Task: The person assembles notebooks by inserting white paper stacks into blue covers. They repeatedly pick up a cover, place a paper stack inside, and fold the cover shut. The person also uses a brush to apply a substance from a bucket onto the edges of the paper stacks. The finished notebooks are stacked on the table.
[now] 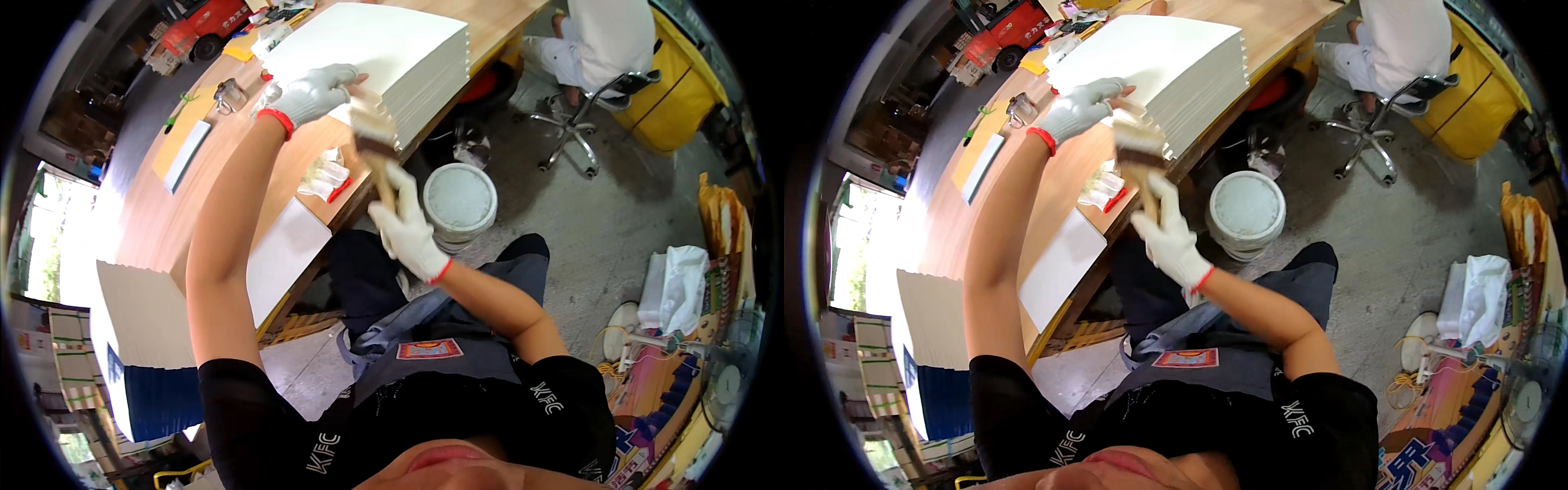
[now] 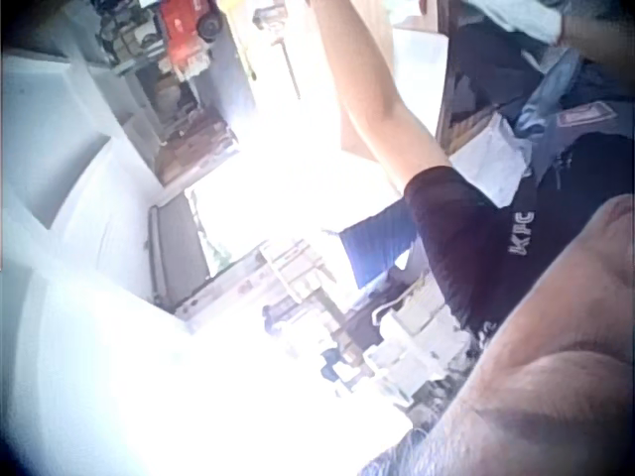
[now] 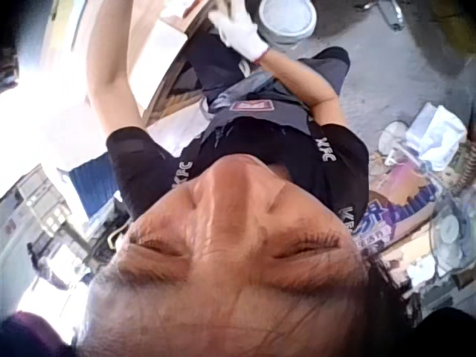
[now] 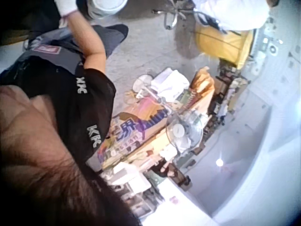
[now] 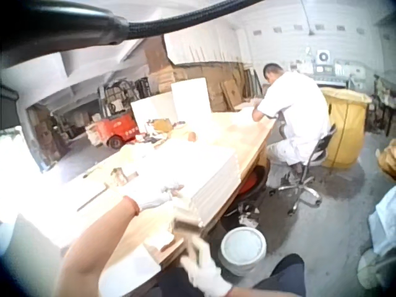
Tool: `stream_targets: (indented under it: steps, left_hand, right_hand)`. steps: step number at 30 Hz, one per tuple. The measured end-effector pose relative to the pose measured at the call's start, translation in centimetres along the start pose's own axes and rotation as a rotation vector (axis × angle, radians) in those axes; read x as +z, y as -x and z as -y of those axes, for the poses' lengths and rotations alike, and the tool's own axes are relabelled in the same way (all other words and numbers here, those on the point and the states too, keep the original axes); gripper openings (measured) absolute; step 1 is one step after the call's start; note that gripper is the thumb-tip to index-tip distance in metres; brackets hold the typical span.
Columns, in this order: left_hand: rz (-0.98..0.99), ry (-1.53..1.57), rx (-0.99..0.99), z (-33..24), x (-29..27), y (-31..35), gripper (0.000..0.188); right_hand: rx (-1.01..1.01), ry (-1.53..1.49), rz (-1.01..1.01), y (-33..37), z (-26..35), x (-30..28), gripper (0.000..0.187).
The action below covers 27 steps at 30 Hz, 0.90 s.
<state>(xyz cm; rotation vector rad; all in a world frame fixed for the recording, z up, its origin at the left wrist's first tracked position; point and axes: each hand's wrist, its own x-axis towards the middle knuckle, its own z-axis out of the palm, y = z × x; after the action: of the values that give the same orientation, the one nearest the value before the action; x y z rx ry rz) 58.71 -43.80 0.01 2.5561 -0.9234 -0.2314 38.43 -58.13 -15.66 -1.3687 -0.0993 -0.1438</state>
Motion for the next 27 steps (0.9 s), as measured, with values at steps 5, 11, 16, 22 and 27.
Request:
stream_targets:
  steps: [5, 11, 16, 22, 27]
  left_hand:
    - [-0.347, -0.114, 0.149, 1.0, 5.2, 3.2, 0.044]
    - [-0.450, -0.131, 0.022, -0.4, 7.8, 5.2, 0.036]
    - [-0.477, -0.377, 0.103, -0.6, 7.1, 4.1, 0.033]
    - [-0.487, -0.533, 0.013, -0.7, 6.5, 3.4, 0.032]
    - [-0.452, 0.487, -0.445, -2.3, 4.2, 0.2, 0.023]
  right_hand:
    - [-0.110, 0.198, -0.077, 1.0, -0.3, -6.8, 0.060]
    - [0.433, 0.670, -0.333, -2.1, -0.4, -18.9, 0.061]
    - [0.532, 1.106, -0.022, -1.7, -16.4, -27.9, 0.066]
    - [0.552, 1.136, -0.006, -4.2, -20.9, -22.4, 0.075]
    - [0.273, 1.472, 0.181, -4.9, -20.9, -22.3, 0.091]
